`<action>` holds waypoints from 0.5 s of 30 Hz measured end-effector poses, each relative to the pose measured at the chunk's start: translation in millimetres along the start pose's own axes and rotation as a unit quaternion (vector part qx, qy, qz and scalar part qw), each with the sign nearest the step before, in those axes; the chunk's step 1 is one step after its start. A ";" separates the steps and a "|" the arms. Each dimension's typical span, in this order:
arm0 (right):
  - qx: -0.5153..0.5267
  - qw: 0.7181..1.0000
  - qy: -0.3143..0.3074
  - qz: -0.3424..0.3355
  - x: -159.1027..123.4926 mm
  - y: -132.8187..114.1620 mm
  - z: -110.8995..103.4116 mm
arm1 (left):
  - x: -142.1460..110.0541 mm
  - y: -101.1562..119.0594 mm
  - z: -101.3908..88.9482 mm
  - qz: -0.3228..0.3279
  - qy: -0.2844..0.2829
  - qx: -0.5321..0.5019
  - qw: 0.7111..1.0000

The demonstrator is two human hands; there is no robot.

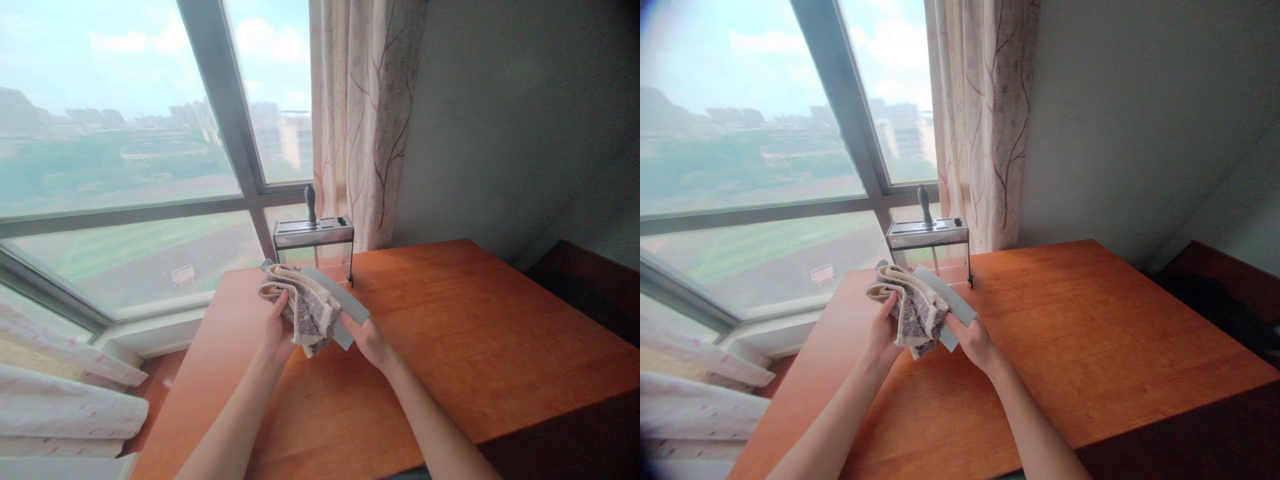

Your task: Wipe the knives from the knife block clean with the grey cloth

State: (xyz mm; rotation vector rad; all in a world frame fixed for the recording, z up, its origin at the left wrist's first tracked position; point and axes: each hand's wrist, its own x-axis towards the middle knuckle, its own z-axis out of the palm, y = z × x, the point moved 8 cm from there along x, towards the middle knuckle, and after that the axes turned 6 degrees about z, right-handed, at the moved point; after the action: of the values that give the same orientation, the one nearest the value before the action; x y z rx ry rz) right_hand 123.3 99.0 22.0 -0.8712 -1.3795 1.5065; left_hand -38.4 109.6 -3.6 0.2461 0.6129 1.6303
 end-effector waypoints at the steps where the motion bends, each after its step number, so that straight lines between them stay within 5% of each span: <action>1: -0.022 1.000 0.009 -0.005 -0.2 1.2 -0.5 | 0.0 -2.3 1.2 -0.002 -0.008 -0.010 1.000; 5: -0.146 0.985 0.039 -0.081 -4.3 -1.8 -0.7 | -3.5 -16.9 5.9 -0.028 -0.023 -0.029 0.999; 9: -0.296 0.935 0.019 -0.192 -14.1 -14.5 11.9 | -9.5 -31.9 6.9 -0.084 -0.015 -0.003 0.996; 15: -0.335 0.911 0.002 -0.240 -21.4 -20.6 18.3 | -5.4 -4.1 11.2 -0.013 -0.008 -0.021 1.000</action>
State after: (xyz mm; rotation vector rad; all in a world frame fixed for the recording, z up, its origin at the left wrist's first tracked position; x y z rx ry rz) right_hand 117.2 72.1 43.3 -0.8396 -1.9776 0.6460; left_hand -28.5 107.3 4.6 0.2188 0.5680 1.6125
